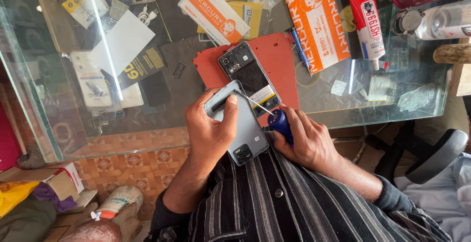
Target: The person pries the back cover off a smartphone using a screwdriver, unscrews internal screws, and applies adhesive from a tube onto the phone body on a red mat. They hold the back cover and phone frame while working over a glass display counter.
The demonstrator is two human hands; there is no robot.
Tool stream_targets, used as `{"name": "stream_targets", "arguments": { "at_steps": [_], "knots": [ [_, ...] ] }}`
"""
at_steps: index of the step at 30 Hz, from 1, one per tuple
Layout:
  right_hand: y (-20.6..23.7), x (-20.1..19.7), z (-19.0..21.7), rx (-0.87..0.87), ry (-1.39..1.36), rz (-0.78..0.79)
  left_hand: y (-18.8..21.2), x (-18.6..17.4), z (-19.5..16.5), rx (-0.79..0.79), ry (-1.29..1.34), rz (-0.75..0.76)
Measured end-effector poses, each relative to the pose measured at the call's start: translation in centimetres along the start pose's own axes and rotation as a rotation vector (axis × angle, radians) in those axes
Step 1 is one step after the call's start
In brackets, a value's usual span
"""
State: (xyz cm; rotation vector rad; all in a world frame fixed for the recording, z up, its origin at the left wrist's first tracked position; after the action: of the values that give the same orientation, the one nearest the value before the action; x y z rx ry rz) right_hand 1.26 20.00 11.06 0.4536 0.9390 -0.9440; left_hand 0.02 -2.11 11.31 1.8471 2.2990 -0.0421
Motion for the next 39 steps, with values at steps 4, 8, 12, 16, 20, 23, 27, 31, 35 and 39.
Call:
{"name": "stream_targets", "arguments": {
  "at_steps": [4,8,12,16,20,23,27,31,35,39],
  "knots": [
    [0.1,0.0,-0.1,-0.016,-0.023,-0.005,0.1,0.0,0.0,-0.018,0.000,0.006],
    [0.1,0.1,-0.3,0.004,-0.037,0.031,0.1,0.0,-0.2,-0.025,0.090,0.044],
    [0.1,0.1,-0.4,-0.002,-0.051,0.026,0.1,0.1,-0.1,-0.042,0.097,0.044],
    [0.4,0.3,-0.5,0.015,-0.060,0.037,0.0,0.3,0.1,0.013,0.100,0.022],
    [0.6,0.6,-0.6,-0.004,-0.045,-0.023,-0.2,0.5,0.3,0.010,0.033,0.018],
    [0.7,0.8,-0.5,0.006,-0.040,-0.035,-0.3,0.4,0.3,0.001,0.027,0.048],
    [0.6,0.8,-0.2,0.022,-0.033,-0.054,-0.3,0.2,-0.1,0.011,0.009,0.070],
    [0.4,0.7,0.0,0.044,-0.047,-0.040,-0.3,0.0,-0.6,0.007,-0.019,0.086],
    [0.5,0.7,-0.1,0.055,-0.066,-0.041,-0.3,-0.2,-0.9,0.012,-0.064,0.095],
    [0.6,1.2,-0.4,0.049,-0.069,-0.055,-0.6,-0.3,-0.9,-0.010,-0.075,0.105]
  ]
}}
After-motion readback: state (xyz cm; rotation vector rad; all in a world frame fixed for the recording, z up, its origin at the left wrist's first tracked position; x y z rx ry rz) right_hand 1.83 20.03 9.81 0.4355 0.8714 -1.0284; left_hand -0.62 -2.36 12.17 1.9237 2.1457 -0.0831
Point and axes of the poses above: each hand's wrist, its own y-axis away from the middle knuckle, its own x-axis out of the palm, z = x × y, the point moved 1 cm from there along -y, towards the middle knuckle, and after that the axes turned 1 degree about -x, right-handed, at the moved point
